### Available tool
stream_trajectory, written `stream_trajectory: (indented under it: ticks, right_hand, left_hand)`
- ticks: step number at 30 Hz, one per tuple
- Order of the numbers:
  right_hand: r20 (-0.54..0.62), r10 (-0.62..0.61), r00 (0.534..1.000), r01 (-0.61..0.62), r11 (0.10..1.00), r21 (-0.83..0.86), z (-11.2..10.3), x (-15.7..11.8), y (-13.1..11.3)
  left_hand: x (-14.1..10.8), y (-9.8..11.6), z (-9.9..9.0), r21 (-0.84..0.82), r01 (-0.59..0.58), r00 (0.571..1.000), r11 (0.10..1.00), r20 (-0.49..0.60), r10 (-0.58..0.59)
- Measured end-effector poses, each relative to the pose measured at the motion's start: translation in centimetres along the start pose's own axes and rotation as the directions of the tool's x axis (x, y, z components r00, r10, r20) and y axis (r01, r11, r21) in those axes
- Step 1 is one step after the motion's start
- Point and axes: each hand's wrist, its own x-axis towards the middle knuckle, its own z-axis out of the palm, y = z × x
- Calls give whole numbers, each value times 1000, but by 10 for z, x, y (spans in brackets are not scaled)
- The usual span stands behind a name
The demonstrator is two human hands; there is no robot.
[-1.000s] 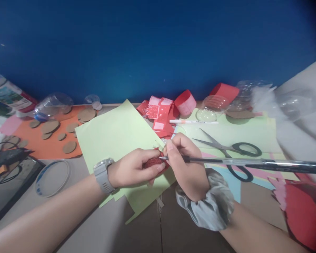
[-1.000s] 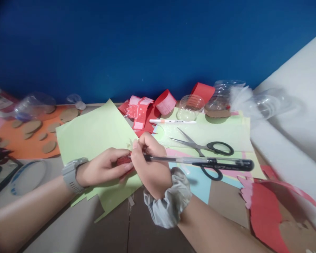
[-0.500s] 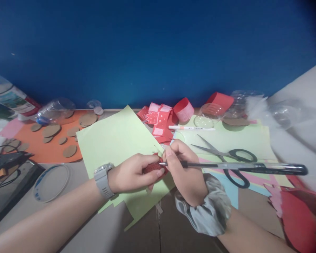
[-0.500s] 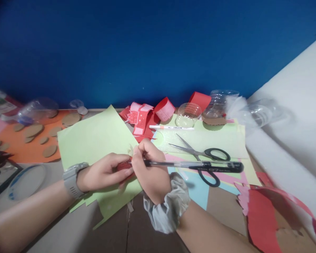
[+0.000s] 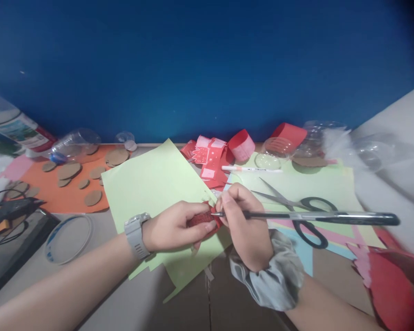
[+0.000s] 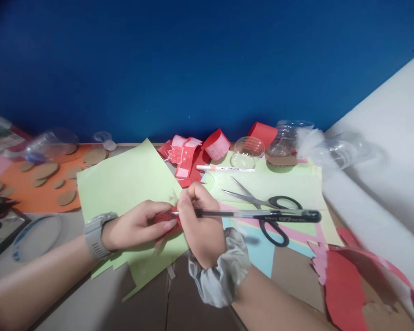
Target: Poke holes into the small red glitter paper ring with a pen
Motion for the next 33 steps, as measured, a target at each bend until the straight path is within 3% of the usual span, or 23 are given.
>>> stream_trajectory:
  ticks: [11,33]
  right_hand:
    - [49,-68,996,72,993,-92,0,-1,1]
    - [63,-82,995,91,984,-151,0,-1,1]
  left_hand:
    - [0,1,-1,-24,-12,1000,1000,7,13]
    - [-1,0,0,0,-7,1000,1000,2,7]
